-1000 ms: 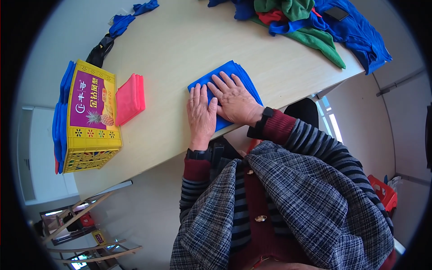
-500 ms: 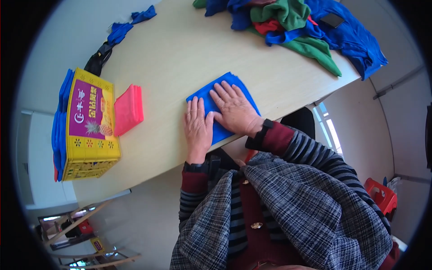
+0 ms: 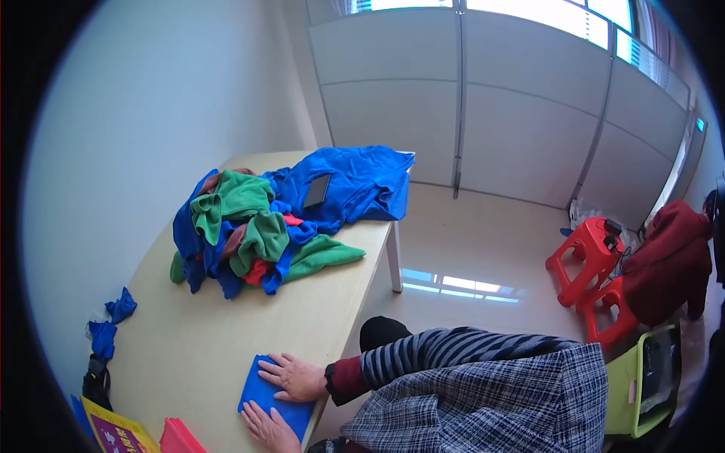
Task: The person folds a red cloth by hand on a table, smoothing it and setting it aside. They then pick up a blue cloth, spread it out, and fold it into a matching square.
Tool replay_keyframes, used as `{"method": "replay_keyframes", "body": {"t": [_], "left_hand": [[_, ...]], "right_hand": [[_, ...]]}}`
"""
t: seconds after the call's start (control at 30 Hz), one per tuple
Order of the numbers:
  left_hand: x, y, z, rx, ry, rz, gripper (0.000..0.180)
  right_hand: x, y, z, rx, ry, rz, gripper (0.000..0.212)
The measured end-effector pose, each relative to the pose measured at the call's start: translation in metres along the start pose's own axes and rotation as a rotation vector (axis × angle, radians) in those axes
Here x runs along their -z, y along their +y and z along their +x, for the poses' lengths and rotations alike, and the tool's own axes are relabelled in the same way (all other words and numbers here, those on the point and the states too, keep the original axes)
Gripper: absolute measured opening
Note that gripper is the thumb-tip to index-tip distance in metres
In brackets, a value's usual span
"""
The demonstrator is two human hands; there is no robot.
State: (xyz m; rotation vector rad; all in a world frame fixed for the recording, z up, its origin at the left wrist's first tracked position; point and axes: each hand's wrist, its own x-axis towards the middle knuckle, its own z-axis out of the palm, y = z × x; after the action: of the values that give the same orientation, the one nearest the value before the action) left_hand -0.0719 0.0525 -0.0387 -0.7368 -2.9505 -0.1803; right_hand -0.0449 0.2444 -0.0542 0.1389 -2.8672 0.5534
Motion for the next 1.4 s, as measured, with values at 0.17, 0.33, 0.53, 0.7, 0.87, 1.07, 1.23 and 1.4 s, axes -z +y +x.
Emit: {"method": "replay_keyframes", "body": {"t": [0.17,0.33,0.53,0.7,0.87,1.07,1.23,1.4], "left_hand": [[0.001,-0.003,-0.001,0.051,-0.032,-0.003,0.059],[-0.012,-0.012,0.001,0.004,0.02,-0.036,0.058],[-0.011,-0.015,0.0,-0.021,0.057,-0.059,0.058],[-0.007,-0.014,-0.002,-0.006,0.051,-0.068,0.058],[-0.014,-0.017,-0.006,-0.021,0.069,-0.077,0.058],[-0.039,-0.029,0.006,0.059,0.04,-0.121,0.057],[-0.04,-0.032,0.004,-0.048,0.158,-0.132,0.054],[-0.043,-0.028,0.012,-0.078,0.228,-0.106,0.053]], "right_hand": [[-0.004,0.003,0.001,0.006,0.016,-0.015,0.07],[-0.008,0.005,0.001,0.011,0.036,-0.041,0.068],[-0.008,0.016,-0.002,0.04,0.041,-0.027,0.066],[-0.004,0.023,-0.004,0.095,0.053,0.015,0.064],[0.004,0.0,0.001,0.147,0.096,-0.347,0.063],[-0.002,-0.058,0.019,0.256,-0.085,0.007,0.065],[-0.042,-0.035,0.029,0.274,0.083,0.075,0.069],[-0.037,-0.008,0.035,0.19,0.063,-0.058,0.065]]}}
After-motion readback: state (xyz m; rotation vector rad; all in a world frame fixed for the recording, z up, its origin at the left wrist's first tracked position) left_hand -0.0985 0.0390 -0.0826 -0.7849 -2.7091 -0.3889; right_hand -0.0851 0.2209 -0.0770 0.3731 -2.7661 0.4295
